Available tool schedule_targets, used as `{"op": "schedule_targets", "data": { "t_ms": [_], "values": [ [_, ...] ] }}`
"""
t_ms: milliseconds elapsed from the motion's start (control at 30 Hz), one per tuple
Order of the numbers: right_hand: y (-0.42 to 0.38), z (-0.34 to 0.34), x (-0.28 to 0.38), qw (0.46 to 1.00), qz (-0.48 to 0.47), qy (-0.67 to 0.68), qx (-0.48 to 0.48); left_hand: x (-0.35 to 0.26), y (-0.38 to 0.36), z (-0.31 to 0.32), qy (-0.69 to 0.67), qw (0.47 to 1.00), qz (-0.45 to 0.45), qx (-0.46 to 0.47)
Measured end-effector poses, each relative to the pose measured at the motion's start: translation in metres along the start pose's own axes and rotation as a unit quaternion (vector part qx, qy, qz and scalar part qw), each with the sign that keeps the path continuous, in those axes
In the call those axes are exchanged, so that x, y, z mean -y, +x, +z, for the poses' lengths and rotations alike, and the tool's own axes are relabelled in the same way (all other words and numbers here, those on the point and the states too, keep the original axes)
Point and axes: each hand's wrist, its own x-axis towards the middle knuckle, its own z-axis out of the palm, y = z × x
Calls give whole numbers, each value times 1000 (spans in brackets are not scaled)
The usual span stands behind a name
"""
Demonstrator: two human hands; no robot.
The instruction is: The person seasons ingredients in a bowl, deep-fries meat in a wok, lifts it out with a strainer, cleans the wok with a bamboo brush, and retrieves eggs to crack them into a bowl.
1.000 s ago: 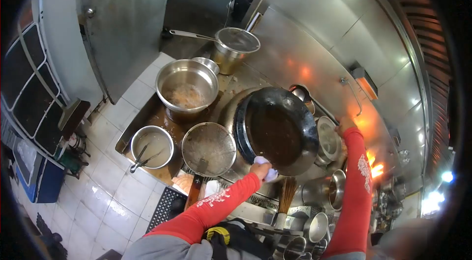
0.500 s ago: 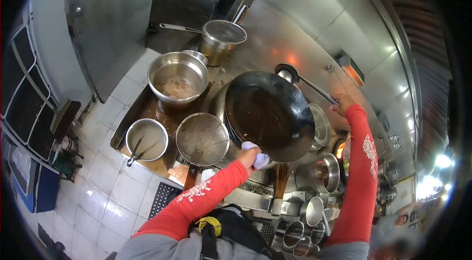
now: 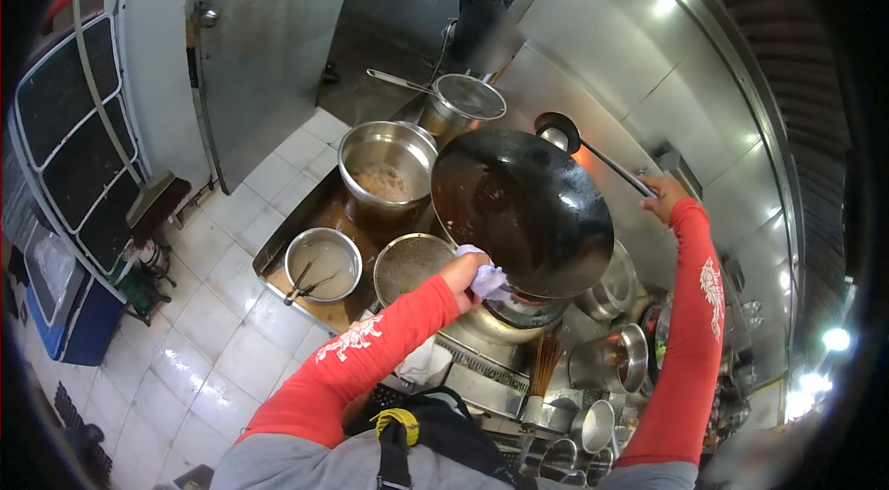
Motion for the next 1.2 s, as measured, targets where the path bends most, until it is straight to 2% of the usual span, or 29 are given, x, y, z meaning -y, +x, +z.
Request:
{"op": "schedule_targets", "data": {
  "t_ms": [33, 67, 133, 167, 333, 367, 433, 567, 667, 767, 900, 1000, 1100, 1200],
  "values": [
    [-11, -13, 30, 1000, 30, -8, 2, -2, 3, -4, -17, 998, 0, 60],
    [-15, -21, 48, 998, 60, -16, 4, -7, 3, -7, -9, 997, -10, 77],
    [-6, -28, 52, 1000, 11, -28, -3, -22, 1, -14, 4, 994, -25, 110],
    [-3, -30, 51, 999, -12, -33, -6, -26, 0, -15, -5, 993, -25, 113],
    [16, -41, 64, 999, 1, -32, -1, -51, -27, -2, 7, 989, -38, 143],
    [17, -45, 70, 999, 4, -35, -2, -49, -21, -3, -26, 991, -23, 126],
    [34, -38, 53, 996, -60, -58, -41, -42, -4, -3, -91, 991, 7, 95],
    [64, -24, 24, 978, -167, -89, -89, -65, -39, 6, -33, 991, -27, 128],
    [43, -38, 79, 999, -48, -20, -9, -68, -41, 4, -46, 994, -33, 98],
    [18, -53, 132, 996, 85, -19, 22, -70, -42, 5, -48, 994, -21, 96],
    [32, -48, 106, 999, 18, -28, -7, -69, -41, 4, -98, 986, -13, 134],
    [42, -48, 93, 1000, -14, 9, -1, -72, -34, -7, -64, 987, -30, 145],
    [47, -48, 87, 999, -39, 10, -14, -71, -48, 4, -104, 985, 0, 135],
    [54, -51, 76, 998, -59, -10, -26, -79, -63, 14, -110, 991, -34, 72]
  ]
}}
